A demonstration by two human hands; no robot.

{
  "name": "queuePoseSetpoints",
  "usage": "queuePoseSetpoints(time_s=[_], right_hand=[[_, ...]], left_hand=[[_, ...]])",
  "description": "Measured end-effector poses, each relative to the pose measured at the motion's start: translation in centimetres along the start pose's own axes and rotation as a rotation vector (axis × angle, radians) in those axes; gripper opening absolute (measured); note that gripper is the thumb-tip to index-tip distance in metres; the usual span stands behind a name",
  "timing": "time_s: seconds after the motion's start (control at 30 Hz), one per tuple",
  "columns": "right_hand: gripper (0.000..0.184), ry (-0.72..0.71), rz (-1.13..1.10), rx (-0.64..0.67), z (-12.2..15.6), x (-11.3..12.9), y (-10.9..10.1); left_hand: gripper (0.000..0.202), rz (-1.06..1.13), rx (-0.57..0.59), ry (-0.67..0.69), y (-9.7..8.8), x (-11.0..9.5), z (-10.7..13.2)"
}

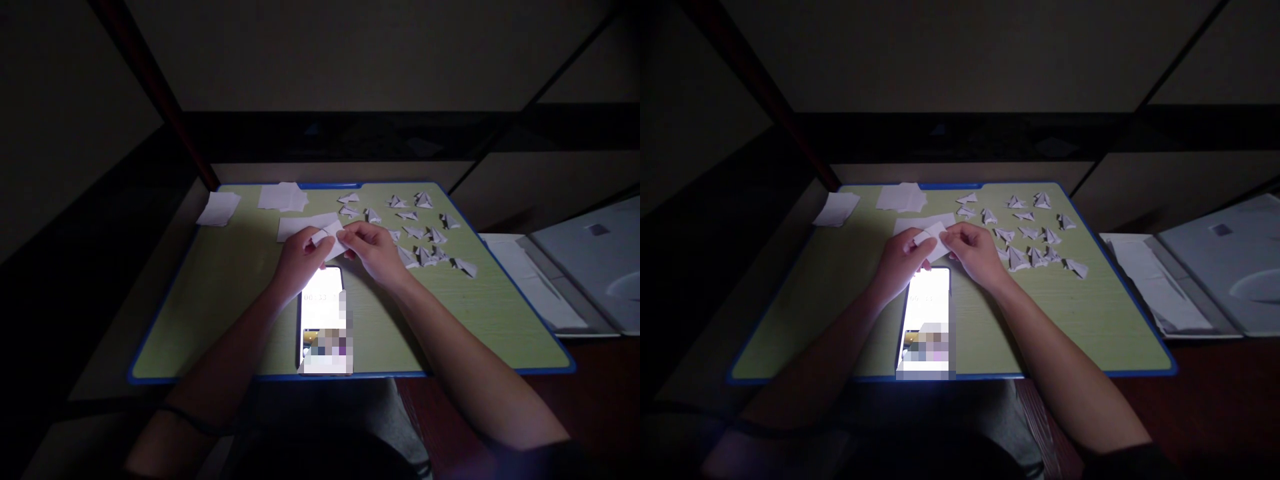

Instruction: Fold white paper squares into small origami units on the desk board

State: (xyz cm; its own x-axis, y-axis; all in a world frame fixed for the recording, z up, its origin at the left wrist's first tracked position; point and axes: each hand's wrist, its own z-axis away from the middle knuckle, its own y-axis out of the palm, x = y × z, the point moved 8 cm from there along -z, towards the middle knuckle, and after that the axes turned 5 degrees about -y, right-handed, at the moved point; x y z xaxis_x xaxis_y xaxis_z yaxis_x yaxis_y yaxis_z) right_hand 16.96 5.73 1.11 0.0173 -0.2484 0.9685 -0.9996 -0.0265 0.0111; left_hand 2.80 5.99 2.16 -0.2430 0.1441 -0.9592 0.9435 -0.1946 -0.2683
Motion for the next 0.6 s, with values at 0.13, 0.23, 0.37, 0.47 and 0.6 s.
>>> queuePoseSetpoints(time_s=[0.13, 0.23, 0.37, 0.47, 0.6], right_hand=[[0.036, 0.001, 0.022, 0.006, 0.1, 0.02, 0.2], [0.038, 0.005, 0.049, -0.002, 0.16, 0.07, 0.17], [0.044, 0.001, 0.061, 0.023, 0.21, 0.43, 0.43], [0.047, 0.011, 0.038, 0.045, 0.23, 0.5, 0.7], [0.044, 0.031, 0.022, 0.045, 0.21, 0.06, 0.72]], left_hand=[[0.01, -0.024, -0.013, 0.004, -0.12, 0.36, -0.16], [0.012, -0.03, -0.019, 0.023, -0.15, 0.37, -0.25], [0.015, -0.029, -0.035, 0.029, -0.29, 0.31, -0.33], [0.015, -0.013, -0.057, 0.006, -0.56, 0.41, -0.37], [0.012, 0.008, -0.071, -0.012, -0.79, 0.47, -0.38]])
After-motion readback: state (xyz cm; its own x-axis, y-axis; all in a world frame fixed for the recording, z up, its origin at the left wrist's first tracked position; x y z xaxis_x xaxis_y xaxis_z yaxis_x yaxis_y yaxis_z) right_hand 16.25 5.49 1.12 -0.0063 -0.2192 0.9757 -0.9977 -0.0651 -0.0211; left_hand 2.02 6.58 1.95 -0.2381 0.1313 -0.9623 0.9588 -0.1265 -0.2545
